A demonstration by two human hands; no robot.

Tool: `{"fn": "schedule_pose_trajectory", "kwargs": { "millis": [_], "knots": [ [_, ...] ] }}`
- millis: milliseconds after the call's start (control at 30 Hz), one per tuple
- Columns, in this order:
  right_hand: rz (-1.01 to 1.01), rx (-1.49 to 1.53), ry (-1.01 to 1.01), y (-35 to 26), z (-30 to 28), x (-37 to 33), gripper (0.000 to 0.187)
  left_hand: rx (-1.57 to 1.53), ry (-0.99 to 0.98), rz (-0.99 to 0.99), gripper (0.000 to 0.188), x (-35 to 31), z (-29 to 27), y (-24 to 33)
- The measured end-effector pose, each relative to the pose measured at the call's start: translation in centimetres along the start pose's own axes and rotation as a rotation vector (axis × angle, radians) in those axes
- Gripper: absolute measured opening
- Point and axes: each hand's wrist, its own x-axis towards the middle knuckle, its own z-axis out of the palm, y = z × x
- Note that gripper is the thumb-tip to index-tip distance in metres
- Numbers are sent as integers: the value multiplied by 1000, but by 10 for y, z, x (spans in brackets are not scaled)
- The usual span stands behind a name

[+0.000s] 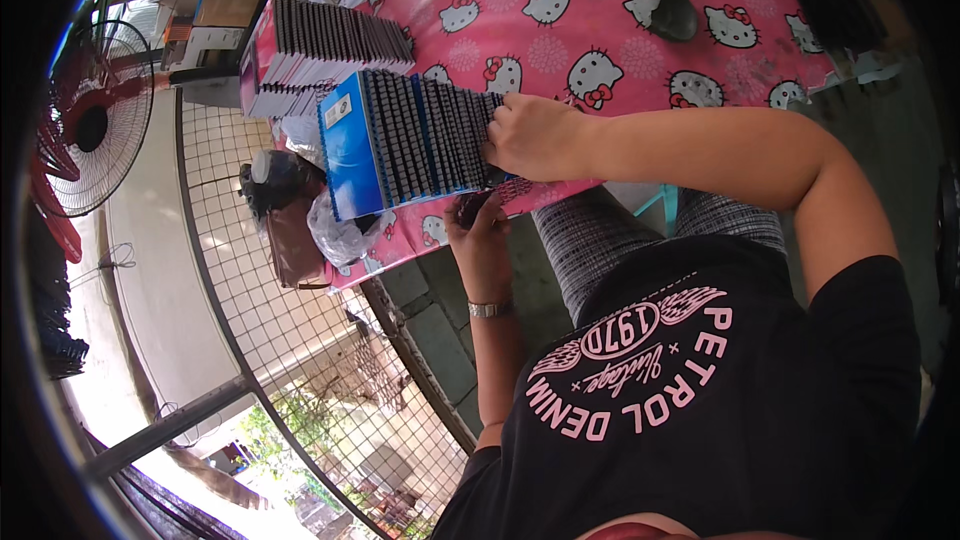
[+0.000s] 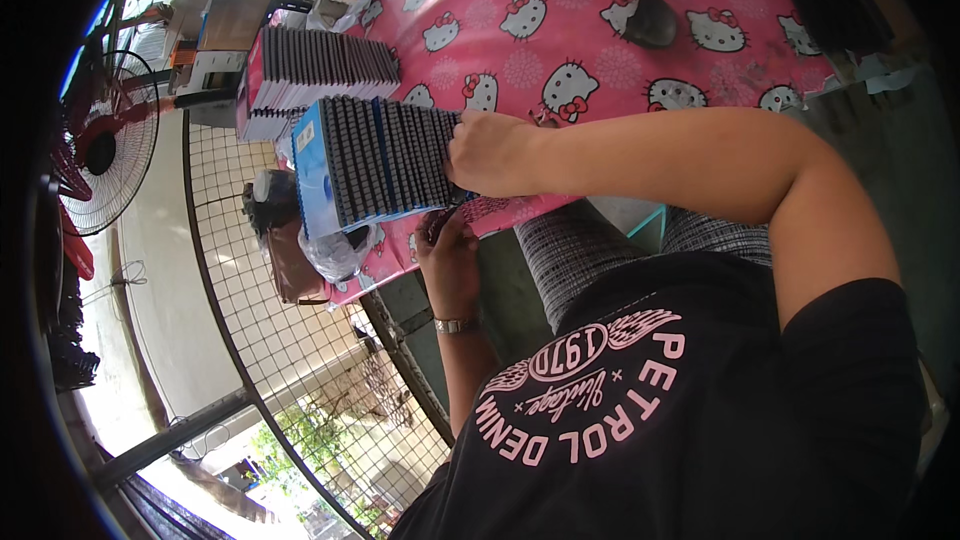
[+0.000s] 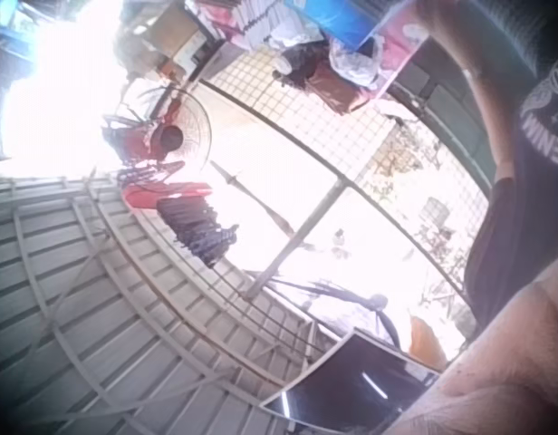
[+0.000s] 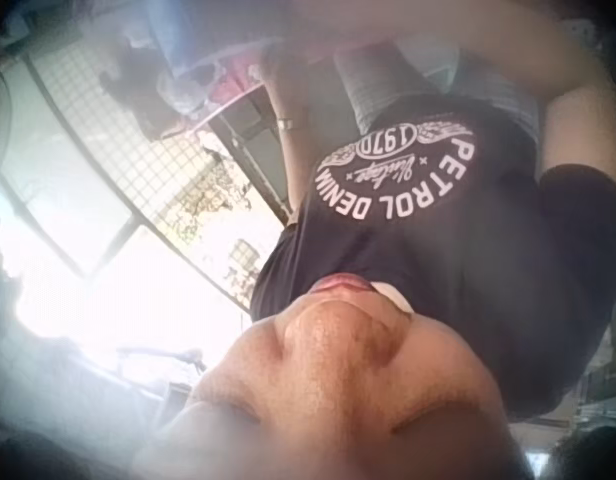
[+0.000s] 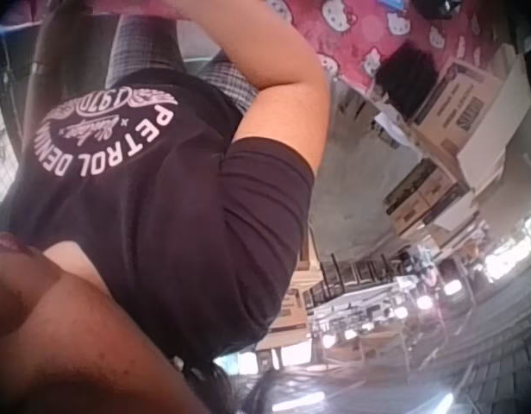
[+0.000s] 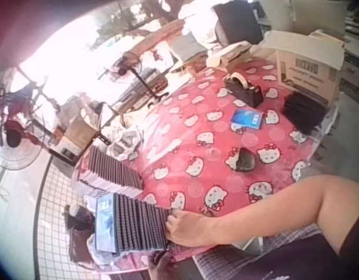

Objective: The person binds blue notepads by hand, inserting a black spiral binding through the pre-punched holes of each notepad and stacking them on a table.

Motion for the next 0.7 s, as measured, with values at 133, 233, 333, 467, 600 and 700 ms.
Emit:
{"fn": "schedule_pose_trajectory", "kwargs": {
  "millis": [133,233,333,467,600,700],
  "knots": [
    [85,179,-208,2,2,2,16,-354,142,-258,19,1,4,4],
    [73,128,70,10,10,-13,15,-524,163,-197,19,1,2,-2],
    [-9,2,345,14,19,-15,15,-585,167,-308,27,2,5,4],
    [24,49,25,-1,14,-2,14,-259,84,-151,36,2,3,-23],
    [80,168,-183,4,10,-3,13,-355,187,-203,35,1,12,-9],
    [40,66,111,14,20,-15,13,-535,230,-259,31,1,12,-6]
  ]
}}
